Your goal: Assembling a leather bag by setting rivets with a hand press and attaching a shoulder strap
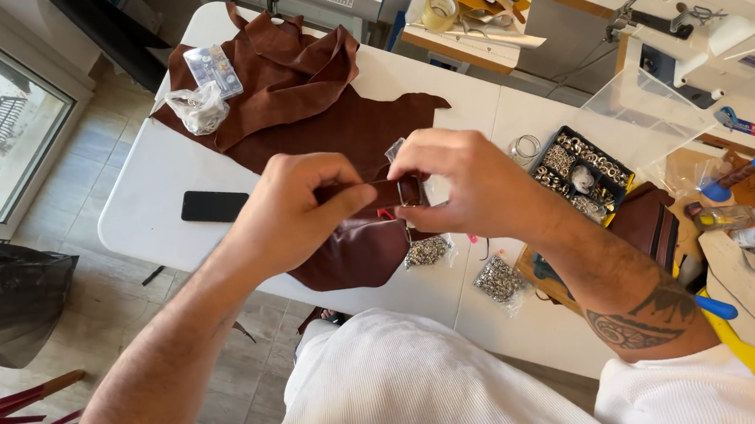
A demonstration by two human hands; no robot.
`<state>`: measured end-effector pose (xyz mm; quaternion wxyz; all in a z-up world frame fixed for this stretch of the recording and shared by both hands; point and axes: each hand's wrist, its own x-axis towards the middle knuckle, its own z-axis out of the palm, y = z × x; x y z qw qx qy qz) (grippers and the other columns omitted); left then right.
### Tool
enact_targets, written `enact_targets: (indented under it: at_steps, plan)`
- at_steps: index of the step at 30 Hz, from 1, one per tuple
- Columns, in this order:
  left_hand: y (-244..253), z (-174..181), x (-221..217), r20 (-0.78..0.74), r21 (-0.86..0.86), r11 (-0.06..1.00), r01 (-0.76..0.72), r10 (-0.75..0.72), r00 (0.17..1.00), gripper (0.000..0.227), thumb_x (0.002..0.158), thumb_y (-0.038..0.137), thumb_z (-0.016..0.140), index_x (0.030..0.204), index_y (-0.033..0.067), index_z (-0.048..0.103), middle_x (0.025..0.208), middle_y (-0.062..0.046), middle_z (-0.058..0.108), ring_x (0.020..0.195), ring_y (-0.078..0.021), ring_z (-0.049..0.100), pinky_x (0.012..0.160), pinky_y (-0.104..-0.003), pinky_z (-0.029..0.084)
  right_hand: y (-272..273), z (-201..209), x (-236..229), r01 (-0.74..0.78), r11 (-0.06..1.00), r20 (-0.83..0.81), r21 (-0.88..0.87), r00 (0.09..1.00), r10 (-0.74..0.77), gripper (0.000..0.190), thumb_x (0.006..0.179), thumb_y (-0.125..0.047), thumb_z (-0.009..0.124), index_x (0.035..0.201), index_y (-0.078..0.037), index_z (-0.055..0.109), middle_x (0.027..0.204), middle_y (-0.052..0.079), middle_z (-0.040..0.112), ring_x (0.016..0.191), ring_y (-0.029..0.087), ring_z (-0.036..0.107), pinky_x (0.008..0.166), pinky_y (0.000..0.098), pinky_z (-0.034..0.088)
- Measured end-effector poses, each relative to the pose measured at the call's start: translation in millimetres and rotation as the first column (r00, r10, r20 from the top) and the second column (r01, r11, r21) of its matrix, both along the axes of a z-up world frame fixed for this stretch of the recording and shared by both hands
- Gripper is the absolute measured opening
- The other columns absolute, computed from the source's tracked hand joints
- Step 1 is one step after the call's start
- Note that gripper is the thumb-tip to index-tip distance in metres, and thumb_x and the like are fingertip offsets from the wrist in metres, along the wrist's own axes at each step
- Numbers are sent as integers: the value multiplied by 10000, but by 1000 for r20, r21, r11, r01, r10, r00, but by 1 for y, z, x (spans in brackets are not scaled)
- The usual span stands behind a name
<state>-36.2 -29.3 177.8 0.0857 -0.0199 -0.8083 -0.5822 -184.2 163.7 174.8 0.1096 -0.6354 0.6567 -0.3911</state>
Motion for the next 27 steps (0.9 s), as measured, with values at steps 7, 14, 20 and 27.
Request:
enact_targets:
  at_steps: [7,14,20,27]
  plan:
    - [0,-8,21,19,-61,993,-105,107,994,183,981,107,660,811,69,716,541,-23,547,523,-122,452,520,-257,444,11,-2,2,47,993,107,-112,994,-35,327,805,-227,886,1025,-43,729,932,94,710,820,229,688,766,347,577]
    - [-7,-16,33,44,-49,989,-141,144,989,197,974,86,651,793,54,719,526,-34,532,517,-133,443,519,-270,438,16,-8,5,85,981,160,-174,985,-57,344,774,-205,885,1008,-11,723,933,139,710,826,270,686,768,385,568]
    - [-16,-22,44,52,-80,984,-160,164,985,193,968,122,676,791,65,727,503,-44,535,497,-138,432,496,-278,426,22,-13,-2,101,979,250,-178,967,-54,359,744,-180,880,1004,9,721,922,158,712,830,267,672,788,397,558]
    - [-18,-9,58,76,-70,974,-217,222,972,207,957,98,682,762,45,728,461,-53,516,482,-150,390,489,-275,410,27,-18,-15,95,969,352,-226,936,-10,378,721,-139,894,983,65,714,940,177,687,827,222,647,789,345,565]
